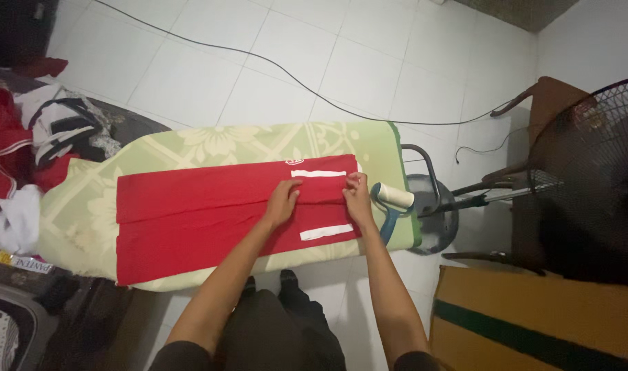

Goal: The person folds a red t-shirt on an ironing board and places it into an open suitcase. The person then folds a second red long-sleeved shirt on the ironing board.

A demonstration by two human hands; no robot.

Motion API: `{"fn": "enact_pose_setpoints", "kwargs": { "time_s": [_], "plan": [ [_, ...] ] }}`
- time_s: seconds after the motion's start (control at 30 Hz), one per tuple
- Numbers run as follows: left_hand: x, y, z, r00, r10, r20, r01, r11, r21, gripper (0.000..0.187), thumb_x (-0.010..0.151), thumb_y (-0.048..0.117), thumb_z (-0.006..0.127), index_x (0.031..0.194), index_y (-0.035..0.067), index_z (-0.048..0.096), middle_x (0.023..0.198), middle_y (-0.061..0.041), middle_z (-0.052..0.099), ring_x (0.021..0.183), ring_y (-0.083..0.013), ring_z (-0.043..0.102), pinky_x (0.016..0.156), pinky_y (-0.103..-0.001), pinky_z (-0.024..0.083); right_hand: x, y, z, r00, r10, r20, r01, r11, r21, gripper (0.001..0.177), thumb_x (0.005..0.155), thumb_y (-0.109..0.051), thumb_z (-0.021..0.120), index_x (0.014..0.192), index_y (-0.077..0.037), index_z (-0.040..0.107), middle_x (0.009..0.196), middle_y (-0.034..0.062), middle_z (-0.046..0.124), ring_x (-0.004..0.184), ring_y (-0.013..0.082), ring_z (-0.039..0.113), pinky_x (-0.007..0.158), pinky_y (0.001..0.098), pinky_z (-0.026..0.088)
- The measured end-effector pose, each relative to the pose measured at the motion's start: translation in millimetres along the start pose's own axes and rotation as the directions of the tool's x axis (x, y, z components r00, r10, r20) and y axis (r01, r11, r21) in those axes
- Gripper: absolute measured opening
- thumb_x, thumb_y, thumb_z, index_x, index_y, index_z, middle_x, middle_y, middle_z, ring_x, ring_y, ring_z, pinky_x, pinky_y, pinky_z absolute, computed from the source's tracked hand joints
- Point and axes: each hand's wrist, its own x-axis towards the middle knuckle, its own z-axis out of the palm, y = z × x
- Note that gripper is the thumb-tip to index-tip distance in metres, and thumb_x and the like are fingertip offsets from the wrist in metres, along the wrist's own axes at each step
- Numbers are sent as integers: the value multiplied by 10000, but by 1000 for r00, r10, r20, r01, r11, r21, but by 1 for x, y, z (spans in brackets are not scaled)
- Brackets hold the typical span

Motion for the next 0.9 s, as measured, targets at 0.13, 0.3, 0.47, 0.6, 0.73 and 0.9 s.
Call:
{"fn": "enact_pose_setpoints", "kwargs": {
  "time_s": [0.13, 0.3, 0.47, 0.6, 0.73, 0.9],
  "plan": [
    [-9, 14, 1, 992, 75, -97, -74, 997, 12, 426, 958, 25, 569, 1384, 25, 588, 1348, -254, 595, 1258, -426, 570, 1074, -460, 449, -3, -4, -2, 983, -171, 72, 181, 968, -172, 426, 933, 80, 547, 1310, -75, 670, 1349, 141, 685, 1168, 247, 664, 993, 318, 501],
    [-16, 45, -4, 991, -115, -73, 125, 982, 144, 509, 946, 38, 586, 1451, 23, 525, 1448, -229, 522, 1331, -395, 505, 1109, -485, 403, -1, -12, 8, 946, -306, 105, 323, 896, -306, 446, 928, 49, 551, 1358, -51, 615, 1464, 168, 570, 1342, 350, 555, 1124, 404, 431],
    [-23, 54, -2, 999, -48, -21, 52, 856, 514, 539, 940, 120, 596, 1449, -28, 492, 1560, -214, 405, 1418, -380, 390, 1192, -529, 289, -17, -33, 19, 976, -200, 91, 209, 718, -664, 483, 929, -47, 593, 1411, -77, 582, 1518, 175, 468, 1274, 414, 504, 1062, 497, 423],
    [-22, 50, 4, 997, 13, 75, -59, 747, 662, 593, 981, 202, 562, 1487, -75, 426, 1619, -220, 343, 1491, -360, 321, 1233, -611, 148, -41, -50, 30, 980, -128, -152, -31, 657, -753, 517, 912, -187, 668, 1406, -81, 557, 1456, 180, 465, 1257, 400, 503, 1019, 556, 415],
    [-23, 66, 12, 992, 33, 124, -114, 678, 726, 769, 965, 352, 611, 1504, -125, 338, 1606, -320, 267, 1536, -426, 200, 1213, -659, 48, -58, -56, 32, 954, -24, -300, -235, 565, -791, 630, 903, -337, 718, 1388, -19, 474, 1387, 233, 485, 1274, 417, 469, 976, 605, 390],
    [-48, 122, 25, 922, -2, 387, -209, 839, 502, 1024, 844, 484, 719, 1557, -79, 246, 1618, -321, 219, 1552, -413, 137, 1236, -627, 15, -49, -57, 18, 926, 153, -345, -364, 603, -710, 804, 843, -486, 771, 1394, -3, 441, 1345, 256, 553, 1254, 437, 539, 974, 604, 442]
  ]
}}
